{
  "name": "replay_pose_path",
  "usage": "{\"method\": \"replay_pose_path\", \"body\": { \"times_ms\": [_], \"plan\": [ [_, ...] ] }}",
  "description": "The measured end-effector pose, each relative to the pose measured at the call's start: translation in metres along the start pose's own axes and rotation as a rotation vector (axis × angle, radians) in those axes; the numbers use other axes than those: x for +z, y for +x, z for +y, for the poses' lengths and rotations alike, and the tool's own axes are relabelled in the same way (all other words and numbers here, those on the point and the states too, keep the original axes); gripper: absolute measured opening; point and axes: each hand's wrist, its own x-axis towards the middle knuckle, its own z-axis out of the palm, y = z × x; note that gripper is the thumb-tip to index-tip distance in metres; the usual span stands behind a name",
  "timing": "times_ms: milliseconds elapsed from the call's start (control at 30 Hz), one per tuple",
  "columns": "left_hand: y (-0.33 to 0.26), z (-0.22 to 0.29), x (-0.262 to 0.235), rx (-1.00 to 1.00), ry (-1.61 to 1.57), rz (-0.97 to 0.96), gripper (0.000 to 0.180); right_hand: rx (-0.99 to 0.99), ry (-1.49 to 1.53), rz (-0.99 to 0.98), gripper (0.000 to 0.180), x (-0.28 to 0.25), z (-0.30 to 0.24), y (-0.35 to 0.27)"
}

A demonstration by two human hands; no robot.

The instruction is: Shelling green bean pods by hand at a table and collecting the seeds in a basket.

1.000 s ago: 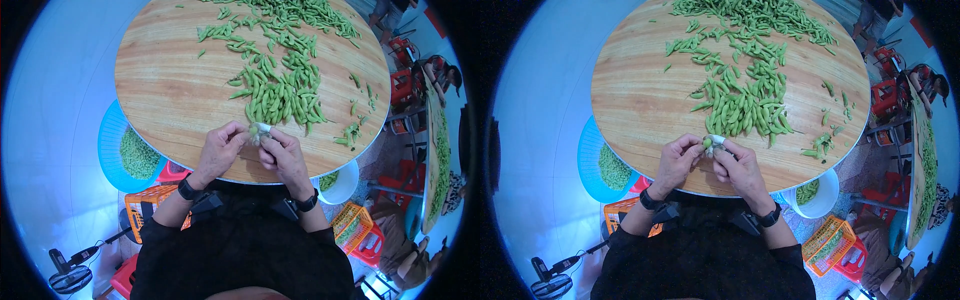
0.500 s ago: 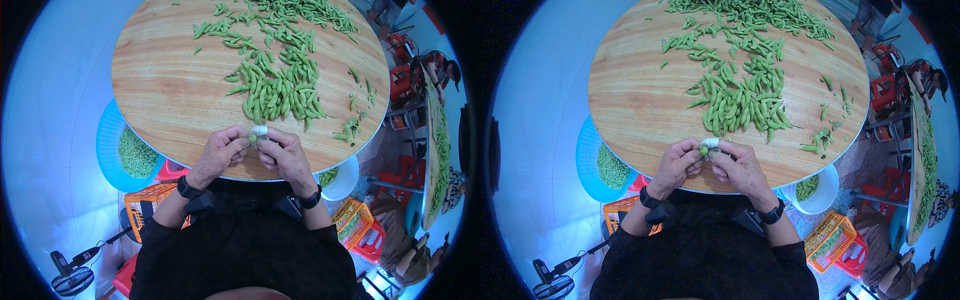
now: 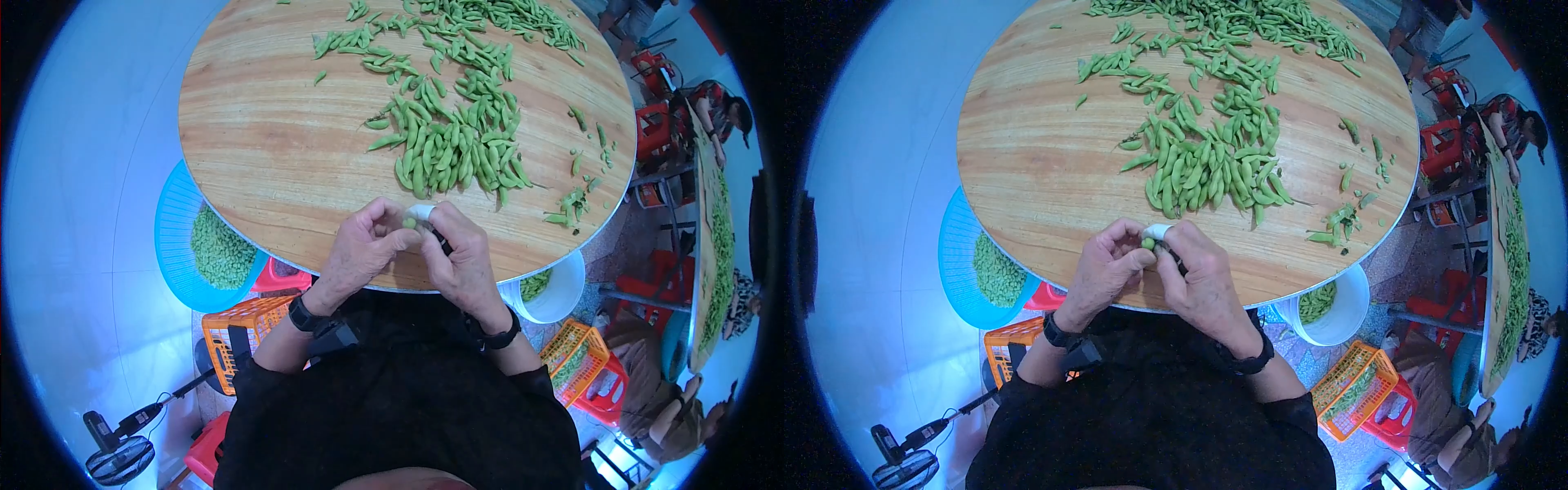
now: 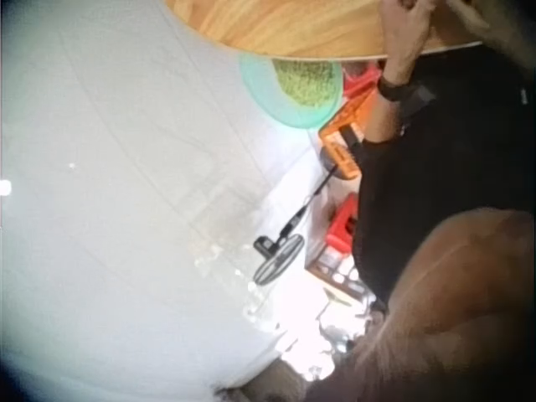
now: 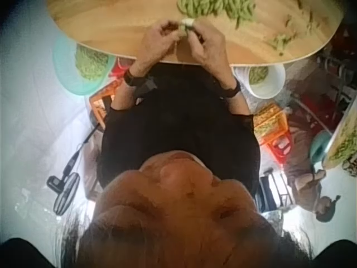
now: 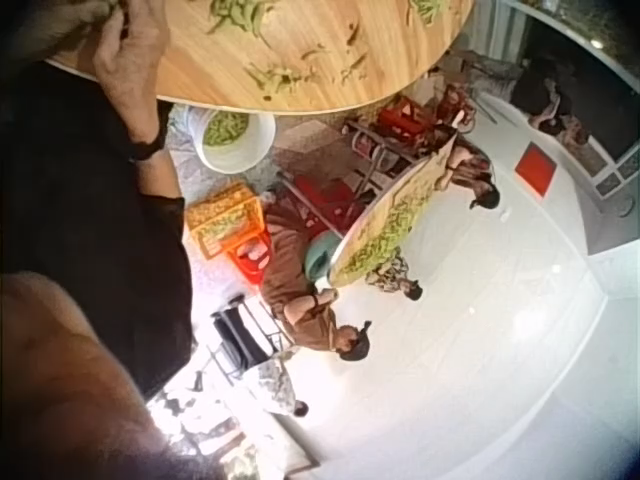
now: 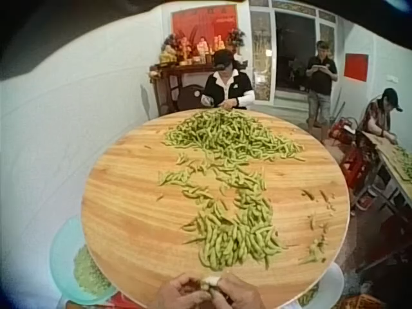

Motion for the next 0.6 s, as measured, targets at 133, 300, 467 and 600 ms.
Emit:
{"method": "replay_pose_path", "body": {
  "times_ms": [133,300,467,600],
  "plan": [
    [0.002,0.002,0.0,0.218,0.46,0.064,0.016,0.042,-0.079,-0.04,0.022,-0.003,-0.001,-0.001],
    [-0.002,0.001,0.004,-0.033,0.346,-0.024,0.02,0.033,-0.101,0.093,0.021,-0.002,0.008,0.001],
    [0.006,-0.012,0.004,0.061,-0.176,0.013,0.024,0.16,0.006,0.15,0.025,-0.002,0.015,-0.003],
    [0.007,-0.016,0.008,0.032,-0.171,0.056,0.025,0.111,-0.001,0.111,0.033,0.008,0.015,-0.003]
  ]
}}
